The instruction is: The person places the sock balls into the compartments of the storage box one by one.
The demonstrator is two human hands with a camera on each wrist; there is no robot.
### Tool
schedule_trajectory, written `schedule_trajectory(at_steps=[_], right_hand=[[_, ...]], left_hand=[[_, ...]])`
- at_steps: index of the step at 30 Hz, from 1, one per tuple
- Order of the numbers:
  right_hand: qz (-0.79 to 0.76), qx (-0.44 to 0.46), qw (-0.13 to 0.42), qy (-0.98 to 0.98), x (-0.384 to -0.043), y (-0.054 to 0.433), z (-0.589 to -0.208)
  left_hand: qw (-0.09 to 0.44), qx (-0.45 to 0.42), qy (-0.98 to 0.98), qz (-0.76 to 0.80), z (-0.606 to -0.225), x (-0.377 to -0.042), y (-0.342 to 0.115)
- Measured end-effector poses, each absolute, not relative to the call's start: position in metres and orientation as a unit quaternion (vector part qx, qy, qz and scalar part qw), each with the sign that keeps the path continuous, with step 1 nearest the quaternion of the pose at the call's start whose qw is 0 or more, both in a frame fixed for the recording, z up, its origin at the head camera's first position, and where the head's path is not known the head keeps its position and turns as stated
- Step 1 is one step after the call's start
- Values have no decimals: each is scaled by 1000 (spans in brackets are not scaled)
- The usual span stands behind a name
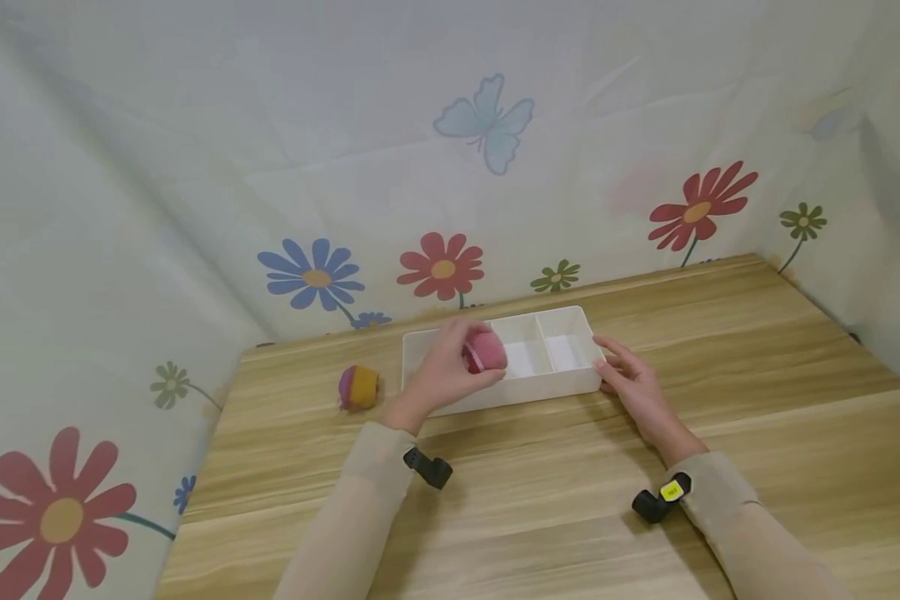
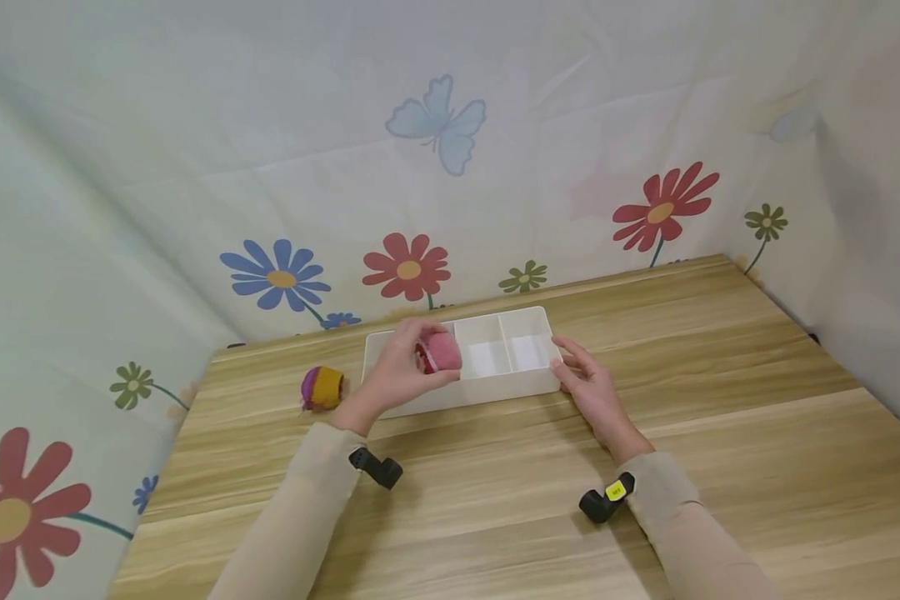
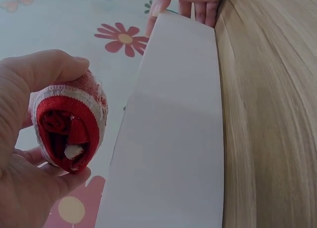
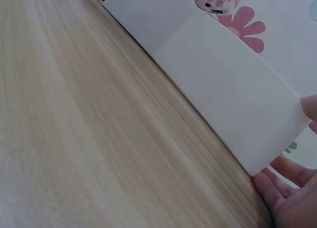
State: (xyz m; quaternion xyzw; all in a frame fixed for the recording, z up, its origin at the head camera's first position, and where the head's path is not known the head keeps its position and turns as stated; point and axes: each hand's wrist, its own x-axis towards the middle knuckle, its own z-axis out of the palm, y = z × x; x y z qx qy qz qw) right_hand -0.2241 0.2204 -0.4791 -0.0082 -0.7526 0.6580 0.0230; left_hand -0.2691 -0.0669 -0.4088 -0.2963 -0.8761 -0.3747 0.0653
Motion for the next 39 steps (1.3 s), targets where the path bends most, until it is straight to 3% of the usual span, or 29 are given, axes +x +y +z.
schedule_trajectory(at_steps=[15, 39], right_hand=[[661, -10, 26, -749, -224, 220, -482], [661, 5, 28, -750, -224, 221, -482]], left_hand=[[58, -335, -867, -365, -412, -281, -44], [32, -300, -902, -310, -419, -287, -23]])
